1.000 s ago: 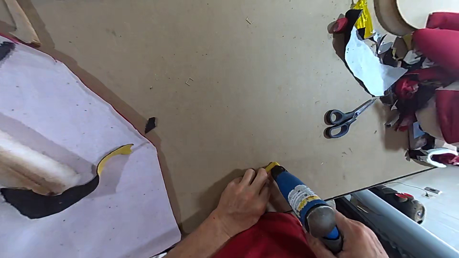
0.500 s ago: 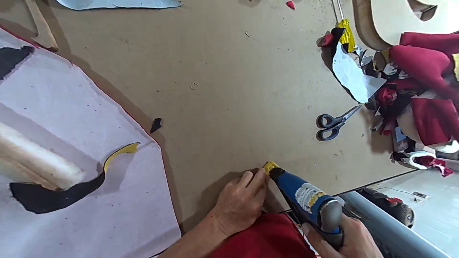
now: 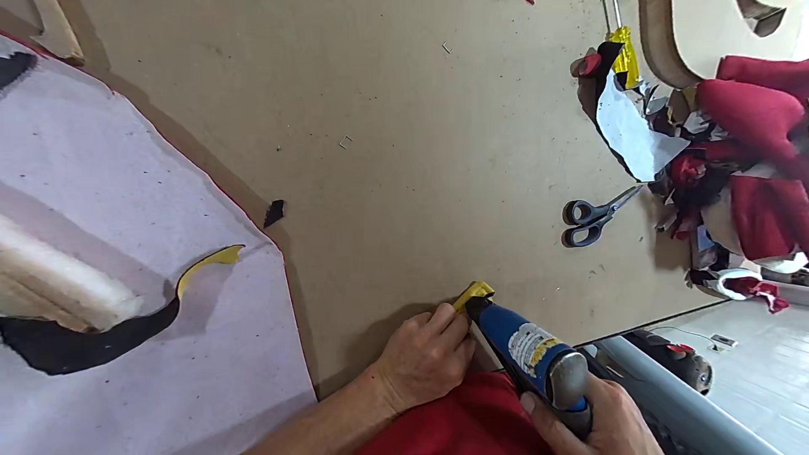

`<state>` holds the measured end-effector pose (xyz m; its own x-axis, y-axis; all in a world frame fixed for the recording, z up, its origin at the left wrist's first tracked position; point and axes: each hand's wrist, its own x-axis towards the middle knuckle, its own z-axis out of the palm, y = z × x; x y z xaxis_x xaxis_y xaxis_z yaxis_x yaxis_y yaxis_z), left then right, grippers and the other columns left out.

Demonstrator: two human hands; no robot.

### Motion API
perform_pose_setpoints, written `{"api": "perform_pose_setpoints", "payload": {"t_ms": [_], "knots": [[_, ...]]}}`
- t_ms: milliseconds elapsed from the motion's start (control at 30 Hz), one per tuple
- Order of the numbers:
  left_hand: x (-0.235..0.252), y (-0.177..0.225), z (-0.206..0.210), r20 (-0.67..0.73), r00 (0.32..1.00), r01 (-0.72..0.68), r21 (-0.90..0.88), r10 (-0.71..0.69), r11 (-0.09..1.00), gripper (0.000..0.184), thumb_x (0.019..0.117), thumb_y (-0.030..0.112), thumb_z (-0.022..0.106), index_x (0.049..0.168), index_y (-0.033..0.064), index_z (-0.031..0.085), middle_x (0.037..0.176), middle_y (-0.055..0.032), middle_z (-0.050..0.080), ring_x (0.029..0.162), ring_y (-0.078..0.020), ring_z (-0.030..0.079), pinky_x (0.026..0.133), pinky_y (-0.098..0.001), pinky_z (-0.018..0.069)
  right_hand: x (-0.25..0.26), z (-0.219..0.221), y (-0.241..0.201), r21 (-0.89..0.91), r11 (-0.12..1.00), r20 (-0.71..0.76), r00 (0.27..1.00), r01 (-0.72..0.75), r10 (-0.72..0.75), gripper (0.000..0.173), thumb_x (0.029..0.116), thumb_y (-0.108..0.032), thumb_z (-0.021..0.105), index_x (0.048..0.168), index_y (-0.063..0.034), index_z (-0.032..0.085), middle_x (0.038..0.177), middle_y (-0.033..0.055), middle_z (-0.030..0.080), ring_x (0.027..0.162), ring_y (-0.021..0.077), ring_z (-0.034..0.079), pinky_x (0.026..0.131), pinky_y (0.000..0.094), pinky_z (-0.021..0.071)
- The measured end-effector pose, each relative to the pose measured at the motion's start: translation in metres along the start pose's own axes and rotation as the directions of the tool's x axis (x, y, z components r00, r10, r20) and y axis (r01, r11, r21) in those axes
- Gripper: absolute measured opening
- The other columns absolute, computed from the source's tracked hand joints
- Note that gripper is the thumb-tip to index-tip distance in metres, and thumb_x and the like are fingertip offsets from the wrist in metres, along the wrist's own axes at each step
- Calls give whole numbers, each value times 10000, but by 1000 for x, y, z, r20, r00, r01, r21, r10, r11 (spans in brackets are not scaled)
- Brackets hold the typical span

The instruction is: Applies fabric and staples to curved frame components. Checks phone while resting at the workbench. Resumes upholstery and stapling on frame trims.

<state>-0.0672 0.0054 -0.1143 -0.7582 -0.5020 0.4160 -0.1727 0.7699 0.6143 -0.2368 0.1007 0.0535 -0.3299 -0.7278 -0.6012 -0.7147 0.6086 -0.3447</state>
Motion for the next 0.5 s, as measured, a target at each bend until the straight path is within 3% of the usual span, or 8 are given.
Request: {"api": "perform_pose_setpoints", "payload": {"t_ms": [200, 300, 400, 500], "knots": [[0, -1, 0, 22, 1000, 6, -5, -6, 1000, 207, 964, 66, 536, 852, 75, 711, 807, -49, 661, 700, -211, 620, 506, -306, 483, 2, -3, -9, -31, 999, 50, 998, -32, 34, 296, 855, -321, 715, 1007, -68, 724, 735, 66, 712, 657, 201, 702, 580, 468, 548], [1, 0, -2, 43, 999, 0, 11, 0, 1000, 207, 969, 73, 539, 857, 84, 714, 910, -50, 712, 721, -208, 641, 521, -309, 500, -3, -14, -13, -103, 994, 44, 998, -44, 49, 328, 847, -314, 730, 1043, -53, 751, 750, 98, 727, 657, 246, 706, 582, 515, 544], [2, -2, -5, 41, 999, -7, 5, 7, 1000, 203, 964, 50, 532, 914, 95, 724, 1021, -62, 730, 768, -212, 654, 578, -315, 527, -12, -24, 9, -141, 985, -92, 992, -104, 91, 366, 860, -328, 735, 1040, -10, 716, 782, 123, 726, 692, 282, 715, 613, 553, 556], [-3, -1, -16, 2, 996, 91, -6, -91, 996, 153, 996, 92, 558, 1101, 80, 669, 1095, -116, 693, 881, -236, 705, 700, -327, 608, -3, -24, 35, -215, 950, -274, 948, -225, 163, 455, 901, -408, 654, 1117, -8, 683, 783, 132, 705, 693, 315, 693, 602, 578, 526]]}}
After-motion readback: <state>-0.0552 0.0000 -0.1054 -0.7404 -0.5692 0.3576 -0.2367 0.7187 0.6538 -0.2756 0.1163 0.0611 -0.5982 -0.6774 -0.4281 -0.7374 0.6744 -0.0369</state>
